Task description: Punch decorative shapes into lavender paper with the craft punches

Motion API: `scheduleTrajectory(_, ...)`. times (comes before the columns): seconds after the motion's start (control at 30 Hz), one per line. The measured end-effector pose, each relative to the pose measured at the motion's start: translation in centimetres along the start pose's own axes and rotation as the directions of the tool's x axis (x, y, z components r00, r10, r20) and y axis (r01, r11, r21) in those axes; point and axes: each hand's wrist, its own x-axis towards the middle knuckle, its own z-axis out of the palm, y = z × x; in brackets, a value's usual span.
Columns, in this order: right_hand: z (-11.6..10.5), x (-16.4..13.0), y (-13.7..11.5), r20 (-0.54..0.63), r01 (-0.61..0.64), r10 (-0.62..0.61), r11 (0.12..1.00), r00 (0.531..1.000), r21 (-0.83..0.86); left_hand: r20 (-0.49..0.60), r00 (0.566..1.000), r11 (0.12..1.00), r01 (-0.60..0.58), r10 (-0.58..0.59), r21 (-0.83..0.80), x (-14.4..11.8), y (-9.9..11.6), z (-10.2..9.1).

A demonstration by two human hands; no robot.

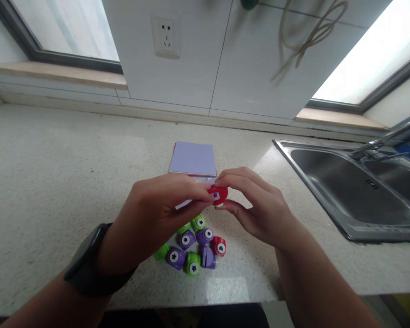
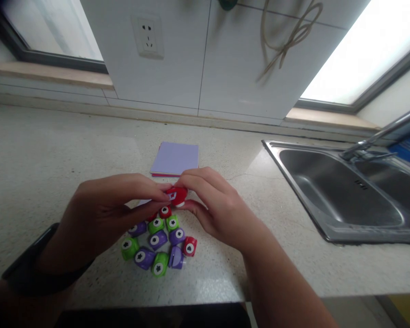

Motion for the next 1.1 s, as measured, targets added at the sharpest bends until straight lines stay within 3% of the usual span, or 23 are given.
scheduleTrajectory(0.23,-0.3,0.1,0.3,0.078,-0.013,0.007,0.997,0.997,0.079,0.029,0.999,0.999,0.029,-0.029,-0.018,0.3,0.0,-0.1)
scheduleTrajectory(0.33,-0.3,0.3,0.4,0.094,-0.015,0.002,0.99,0.996,0.14,0.097,0.995,0.999,0.023,-0.019,-0.044,0.6,-0.2,-0.4)
scheduleTrajectory(0.43,-0.1,0.3,0.6,0.074,-0.014,0.0,0.983,0.997,0.185,0.168,0.986,0.998,0.014,-0.005,-0.056,0.8,-0.4,-0.5)
scheduleTrajectory(0.53,0.3,0.2,0.8,0.03,-0.001,-0.006,0.975,1.0,0.223,0.172,0.985,0.998,-0.013,0.023,-0.064,0.9,-0.3,-0.6)
scheduleTrajectory(0.77,0.7,-0.1,1.1,-0.008,0.003,-0.001,0.96,1.0,0.281,0.268,0.956,0.991,0.132,-0.12,-0.024,0.8,0.7,-1.1)
scheduleTrajectory(1.1,0.1,0.2,0.6,-0.003,0.079,-0.08,0.97,0.997,0.23,0.268,0.962,0.998,0.053,-0.046,-0.02,0.4,0.8,-1.4)
